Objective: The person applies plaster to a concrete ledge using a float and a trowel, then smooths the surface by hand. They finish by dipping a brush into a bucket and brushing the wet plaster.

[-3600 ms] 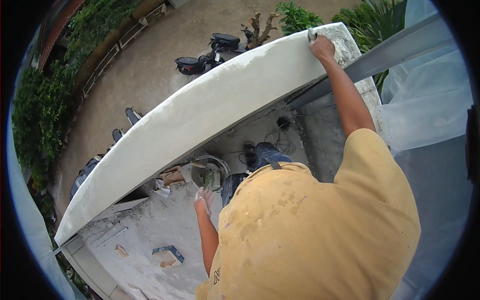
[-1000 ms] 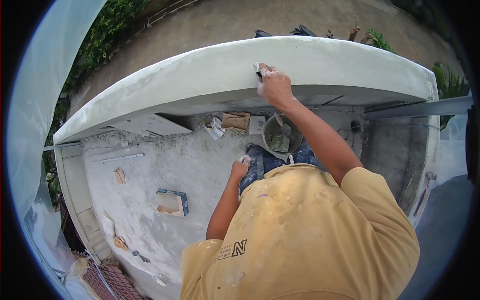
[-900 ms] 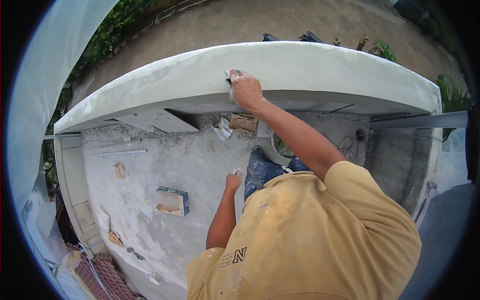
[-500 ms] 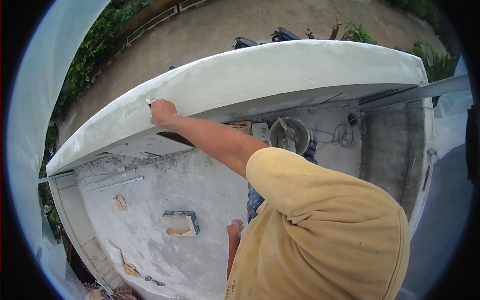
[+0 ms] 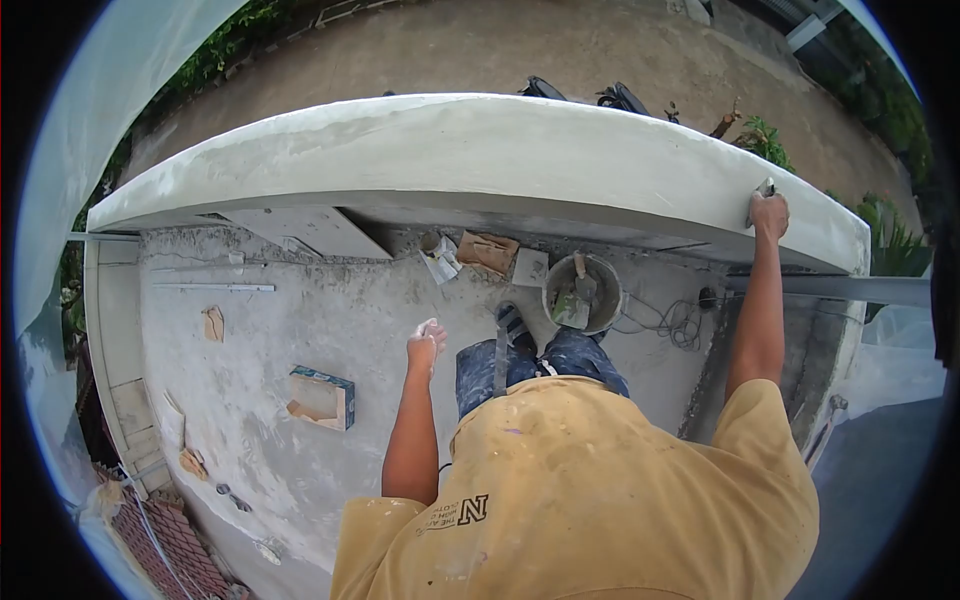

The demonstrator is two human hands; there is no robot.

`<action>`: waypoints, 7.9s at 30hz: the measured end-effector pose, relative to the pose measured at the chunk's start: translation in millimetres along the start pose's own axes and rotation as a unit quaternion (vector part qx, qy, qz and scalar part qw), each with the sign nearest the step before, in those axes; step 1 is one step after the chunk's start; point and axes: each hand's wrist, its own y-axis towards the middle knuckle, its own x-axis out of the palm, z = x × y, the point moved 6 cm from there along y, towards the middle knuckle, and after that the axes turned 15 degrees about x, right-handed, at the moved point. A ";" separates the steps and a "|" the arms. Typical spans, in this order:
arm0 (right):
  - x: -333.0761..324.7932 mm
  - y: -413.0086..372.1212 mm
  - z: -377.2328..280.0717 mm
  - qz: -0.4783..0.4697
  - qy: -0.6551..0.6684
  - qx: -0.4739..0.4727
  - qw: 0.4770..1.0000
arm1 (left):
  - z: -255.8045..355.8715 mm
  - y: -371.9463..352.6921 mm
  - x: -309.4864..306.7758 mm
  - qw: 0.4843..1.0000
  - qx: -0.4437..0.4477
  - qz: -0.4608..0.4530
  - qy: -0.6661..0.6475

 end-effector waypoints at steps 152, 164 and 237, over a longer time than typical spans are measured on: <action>94.7 -36.4 175.0 -0.078 0.576 0.017 0.813 | 119.2 31.3 67.0 0.888 0.016 -0.263 0.376; 141.5 -209.8 60.3 0.088 0.597 0.125 0.788 | 262.8 34.7 94.6 0.848 0.272 -0.313 0.329; 178.6 -604.0 -239.6 -0.311 0.651 0.316 0.617 | 401.9 258.2 -70.6 0.614 0.558 -0.019 0.558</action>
